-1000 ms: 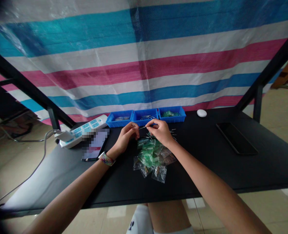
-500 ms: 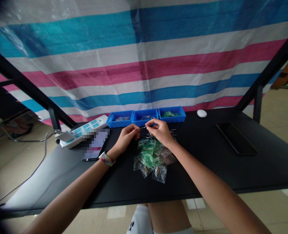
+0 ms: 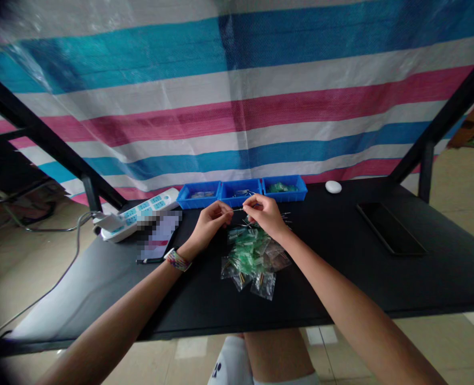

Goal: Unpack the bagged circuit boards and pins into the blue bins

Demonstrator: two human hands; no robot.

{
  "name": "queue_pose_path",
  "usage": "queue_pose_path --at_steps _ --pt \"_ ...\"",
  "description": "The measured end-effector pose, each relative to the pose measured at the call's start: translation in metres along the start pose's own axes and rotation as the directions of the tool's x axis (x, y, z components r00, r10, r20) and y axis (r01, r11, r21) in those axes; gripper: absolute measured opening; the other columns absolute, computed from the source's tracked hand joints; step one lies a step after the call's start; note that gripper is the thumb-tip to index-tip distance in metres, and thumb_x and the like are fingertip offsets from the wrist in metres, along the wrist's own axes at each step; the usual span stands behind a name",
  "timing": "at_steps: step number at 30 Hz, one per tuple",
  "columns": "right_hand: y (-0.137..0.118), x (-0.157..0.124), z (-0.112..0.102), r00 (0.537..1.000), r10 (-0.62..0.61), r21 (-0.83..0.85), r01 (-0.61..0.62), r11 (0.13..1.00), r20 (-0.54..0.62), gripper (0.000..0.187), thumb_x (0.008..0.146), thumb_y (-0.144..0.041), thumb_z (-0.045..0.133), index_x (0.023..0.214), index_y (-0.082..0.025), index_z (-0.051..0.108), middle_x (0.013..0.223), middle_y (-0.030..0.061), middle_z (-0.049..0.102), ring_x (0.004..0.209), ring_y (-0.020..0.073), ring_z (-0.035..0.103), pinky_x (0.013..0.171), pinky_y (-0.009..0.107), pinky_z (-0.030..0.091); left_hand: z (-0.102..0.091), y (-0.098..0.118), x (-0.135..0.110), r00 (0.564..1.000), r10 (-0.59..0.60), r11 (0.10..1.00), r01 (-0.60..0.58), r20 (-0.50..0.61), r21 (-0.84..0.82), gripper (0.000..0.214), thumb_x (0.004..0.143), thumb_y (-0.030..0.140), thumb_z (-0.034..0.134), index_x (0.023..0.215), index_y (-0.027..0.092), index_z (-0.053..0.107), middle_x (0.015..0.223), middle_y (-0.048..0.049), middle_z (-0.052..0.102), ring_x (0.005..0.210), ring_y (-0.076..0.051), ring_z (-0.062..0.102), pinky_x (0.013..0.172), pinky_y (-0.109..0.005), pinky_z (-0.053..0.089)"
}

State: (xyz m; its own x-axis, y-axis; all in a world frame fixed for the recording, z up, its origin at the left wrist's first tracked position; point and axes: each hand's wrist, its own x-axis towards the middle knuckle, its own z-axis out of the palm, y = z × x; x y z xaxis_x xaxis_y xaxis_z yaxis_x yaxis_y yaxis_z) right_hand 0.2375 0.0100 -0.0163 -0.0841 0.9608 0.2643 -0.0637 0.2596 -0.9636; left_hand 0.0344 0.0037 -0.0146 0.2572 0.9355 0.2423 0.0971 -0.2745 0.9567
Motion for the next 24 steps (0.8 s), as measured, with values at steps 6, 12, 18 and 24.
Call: queue_pose_path --at_steps 6,12,18,24 --pt "-0.016 0.016 -0.027 0.904 -0.210 -0.045 0.208 0.977 -0.371 0.022 0.077 -0.036 0.080 0.085 -0.018 0.069 0.077 -0.0007 0.068 0.051 0.0088 0.058 0.049 0.022 0.048 -0.009 -0.004 -0.002 0.979 0.150 0.789 -0.205 0.141 0.580 0.013 0.085 0.022 0.067 0.096 0.020 0.073 0.094 -0.0058 0.071 0.089 -0.023 0.063 0.084 -0.038 0.048" --pt "-0.018 0.032 -0.064 0.649 -0.397 -0.266 0.295 0.918 -0.648 0.019 0.080 -0.035 0.077 0.086 -0.019 0.067 0.081 0.0006 0.071 0.050 0.0100 0.058 0.048 0.022 0.046 -0.011 -0.006 0.001 0.953 0.150 0.678 -0.293 0.263 0.674 0.013 0.083 0.015 0.065 0.089 0.021 0.075 0.097 -0.0055 0.073 0.093 -0.024 0.064 0.094 -0.041 0.045" --pt "0.007 0.031 -0.037 0.853 -0.406 -0.530 0.189 0.827 -0.328 0.014 0.089 -0.031 0.068 0.094 -0.019 0.073 0.082 0.0052 0.076 0.054 0.0170 0.063 0.056 0.030 0.050 -0.010 -0.010 0.002 0.945 0.160 0.705 -0.311 0.284 0.637 0.011 0.085 0.013 0.062 0.086 0.020 0.071 0.095 -0.0045 0.073 0.091 -0.023 0.063 0.093 -0.040 0.045" --pt "0.005 0.022 -0.021 0.873 -0.488 -0.705 0.337 0.623 -0.014 0.019 0.095 -0.020 0.057 0.097 -0.020 0.076 0.103 0.0099 0.078 0.081 0.0227 0.071 0.081 0.034 0.053 -0.009 -0.002 0.001 0.971 0.183 0.814 -0.239 0.157 0.530 0.008 0.087 0.014 0.059 0.084 0.020 0.064 0.087 -0.0028 0.071 0.084 -0.020 0.062 0.080 -0.033 0.046"
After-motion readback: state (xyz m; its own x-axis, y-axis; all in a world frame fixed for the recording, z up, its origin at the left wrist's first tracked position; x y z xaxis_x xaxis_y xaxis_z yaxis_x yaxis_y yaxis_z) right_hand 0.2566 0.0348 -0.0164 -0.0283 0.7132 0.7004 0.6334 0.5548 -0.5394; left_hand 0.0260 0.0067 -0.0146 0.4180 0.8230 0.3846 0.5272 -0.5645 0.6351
